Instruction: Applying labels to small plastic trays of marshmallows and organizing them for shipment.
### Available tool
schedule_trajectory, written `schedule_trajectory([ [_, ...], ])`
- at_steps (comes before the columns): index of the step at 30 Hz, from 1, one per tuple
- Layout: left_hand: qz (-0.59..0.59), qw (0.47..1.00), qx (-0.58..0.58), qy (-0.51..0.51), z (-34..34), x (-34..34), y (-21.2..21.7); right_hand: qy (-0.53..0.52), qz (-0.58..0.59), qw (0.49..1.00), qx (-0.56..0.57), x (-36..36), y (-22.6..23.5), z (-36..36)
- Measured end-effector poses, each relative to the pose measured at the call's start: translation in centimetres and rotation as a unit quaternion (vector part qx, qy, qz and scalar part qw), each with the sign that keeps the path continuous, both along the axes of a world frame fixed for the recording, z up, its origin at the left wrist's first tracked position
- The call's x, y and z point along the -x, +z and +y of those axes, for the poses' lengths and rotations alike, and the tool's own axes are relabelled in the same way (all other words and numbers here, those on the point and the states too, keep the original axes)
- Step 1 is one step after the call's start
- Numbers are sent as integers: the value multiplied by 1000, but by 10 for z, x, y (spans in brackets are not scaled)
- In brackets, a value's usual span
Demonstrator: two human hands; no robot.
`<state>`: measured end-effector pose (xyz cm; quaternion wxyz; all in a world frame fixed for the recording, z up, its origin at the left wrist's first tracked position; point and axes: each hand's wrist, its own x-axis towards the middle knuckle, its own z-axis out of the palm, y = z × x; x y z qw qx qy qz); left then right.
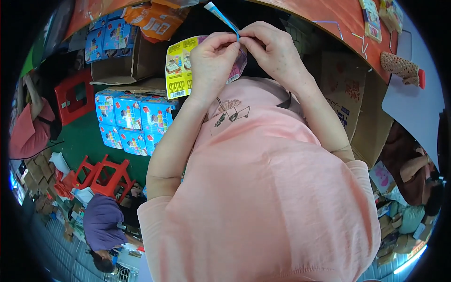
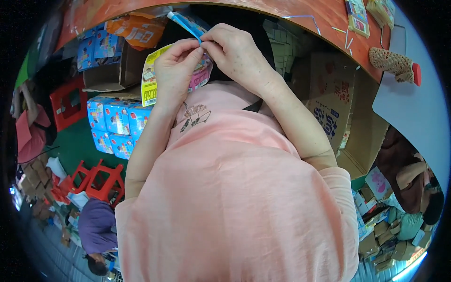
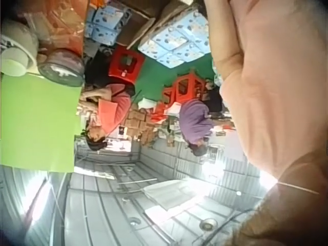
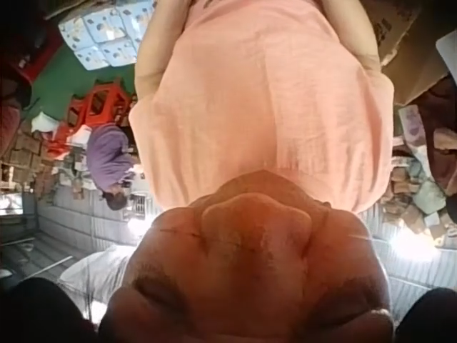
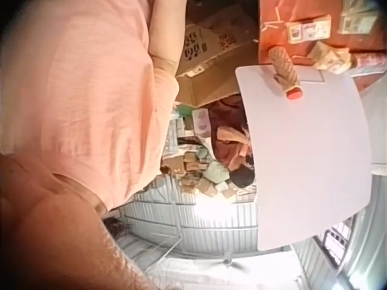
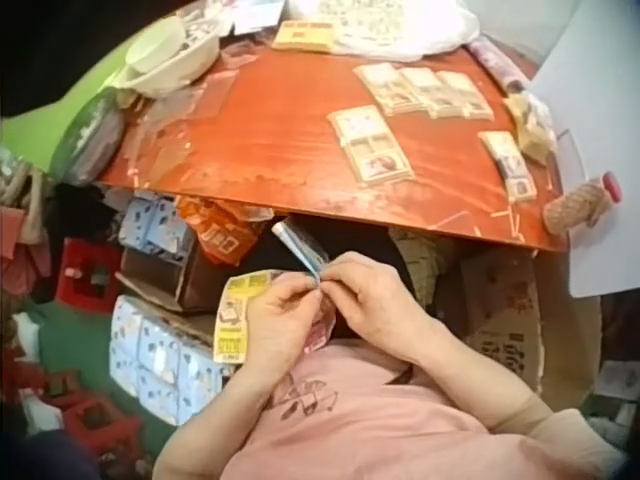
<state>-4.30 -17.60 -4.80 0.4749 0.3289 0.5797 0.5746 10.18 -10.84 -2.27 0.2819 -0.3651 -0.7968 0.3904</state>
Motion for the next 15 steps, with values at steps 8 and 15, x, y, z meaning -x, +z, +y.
schedule_trajectory([
  [8,34,994,98,-43,4,-17,-11,-45,-42,998,22,-12,-18,-7],
  [15,-98,989,110,-27,7,-19,-10,-73,-36,994,68,-23,-28,-10],
])
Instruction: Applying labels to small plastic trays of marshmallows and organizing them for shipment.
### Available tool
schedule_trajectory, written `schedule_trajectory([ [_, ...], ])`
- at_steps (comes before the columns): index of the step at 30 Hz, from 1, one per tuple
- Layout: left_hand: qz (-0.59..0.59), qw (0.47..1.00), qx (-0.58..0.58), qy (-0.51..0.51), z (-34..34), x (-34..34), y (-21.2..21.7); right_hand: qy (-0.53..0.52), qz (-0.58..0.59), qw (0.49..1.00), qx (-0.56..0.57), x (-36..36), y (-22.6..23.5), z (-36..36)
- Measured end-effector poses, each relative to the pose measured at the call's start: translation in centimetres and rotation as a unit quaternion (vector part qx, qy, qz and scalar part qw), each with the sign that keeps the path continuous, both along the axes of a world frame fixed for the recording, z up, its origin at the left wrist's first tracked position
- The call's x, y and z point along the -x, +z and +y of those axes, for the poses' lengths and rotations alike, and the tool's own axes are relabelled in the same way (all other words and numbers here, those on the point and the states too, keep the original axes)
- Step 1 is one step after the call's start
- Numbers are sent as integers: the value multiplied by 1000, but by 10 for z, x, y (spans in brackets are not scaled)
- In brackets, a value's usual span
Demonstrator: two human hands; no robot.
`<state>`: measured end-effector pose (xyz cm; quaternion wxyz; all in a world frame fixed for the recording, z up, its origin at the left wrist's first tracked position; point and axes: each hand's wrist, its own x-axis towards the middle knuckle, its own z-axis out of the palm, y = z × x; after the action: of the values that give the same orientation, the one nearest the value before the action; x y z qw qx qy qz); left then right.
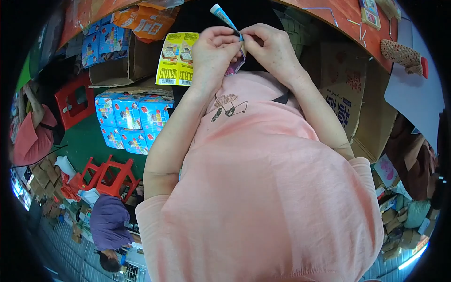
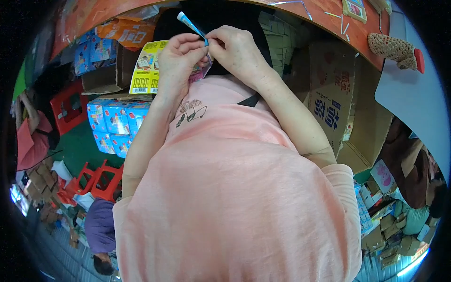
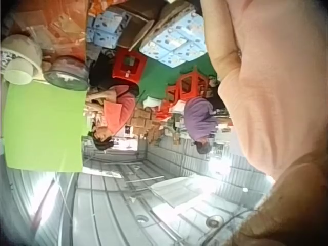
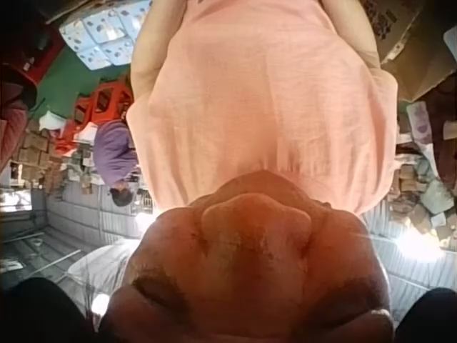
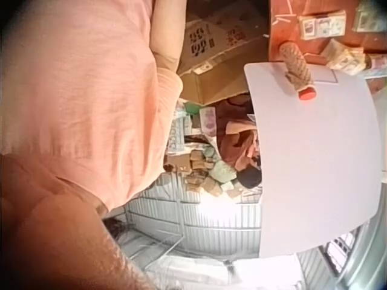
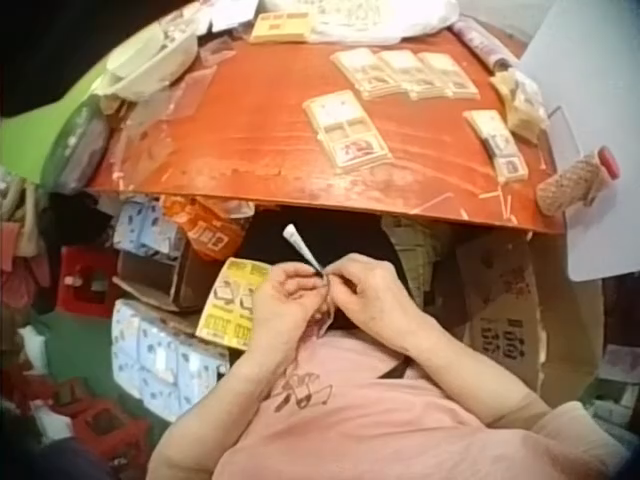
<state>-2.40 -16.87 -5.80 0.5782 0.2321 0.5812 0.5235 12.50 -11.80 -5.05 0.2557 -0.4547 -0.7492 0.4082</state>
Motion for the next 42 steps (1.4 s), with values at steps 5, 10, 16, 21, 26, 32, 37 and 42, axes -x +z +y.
schedule_trajectory([
  [5,23,1000,-4,10,1,-2,0,36,9,997,-60,-3,-7,-4],
  [10,94,995,-26,-8,-1,-2,-10,69,-22,994,-78,0,-6,-3],
  [16,57,998,-4,-8,-3,0,-11,70,-10,996,-62,0,-15,-5],
  [21,-8,1000,-2,15,-2,2,-2,17,16,1000,-17,0,-18,-2],
  [26,-49,998,-23,35,0,11,-13,-52,75,989,116,1,-30,4],
  [32,15,994,0,109,11,38,-34,-247,339,857,300,-26,-51,11],
  [37,125,980,46,151,22,78,-65,-351,408,770,342,-91,-57,14],
  [42,152,969,59,184,25,81,-76,-476,484,678,283,-170,-81,-1],
])
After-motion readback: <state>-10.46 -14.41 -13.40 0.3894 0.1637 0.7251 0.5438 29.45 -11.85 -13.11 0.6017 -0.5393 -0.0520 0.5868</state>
